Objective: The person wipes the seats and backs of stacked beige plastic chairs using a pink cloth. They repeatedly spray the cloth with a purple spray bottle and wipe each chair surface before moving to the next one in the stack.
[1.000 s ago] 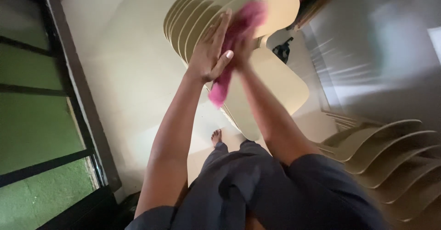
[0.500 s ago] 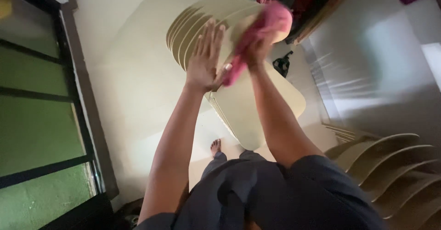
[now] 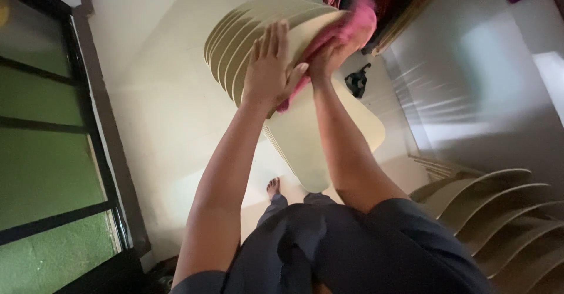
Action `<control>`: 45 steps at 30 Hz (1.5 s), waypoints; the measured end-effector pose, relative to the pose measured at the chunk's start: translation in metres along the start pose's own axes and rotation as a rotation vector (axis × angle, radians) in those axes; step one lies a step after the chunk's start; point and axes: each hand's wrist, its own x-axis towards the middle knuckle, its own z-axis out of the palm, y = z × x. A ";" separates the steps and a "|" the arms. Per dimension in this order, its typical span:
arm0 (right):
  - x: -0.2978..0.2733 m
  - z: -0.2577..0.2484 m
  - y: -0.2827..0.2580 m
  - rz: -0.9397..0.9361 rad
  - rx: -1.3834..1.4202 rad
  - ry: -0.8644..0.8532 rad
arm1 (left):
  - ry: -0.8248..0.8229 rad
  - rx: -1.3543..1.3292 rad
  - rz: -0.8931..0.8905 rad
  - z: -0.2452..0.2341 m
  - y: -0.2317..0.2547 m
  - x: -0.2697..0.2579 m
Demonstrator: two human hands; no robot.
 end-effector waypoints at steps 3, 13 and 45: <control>-0.029 -0.005 0.018 0.044 0.287 -0.063 | -0.008 0.100 0.040 0.009 0.006 0.006; -0.038 -0.020 0.064 0.205 0.259 -0.197 | 0.070 0.031 0.159 0.006 -0.003 0.002; -0.062 -0.206 0.077 0.098 -1.308 -0.553 | -0.717 0.001 -0.378 0.276 0.001 -0.161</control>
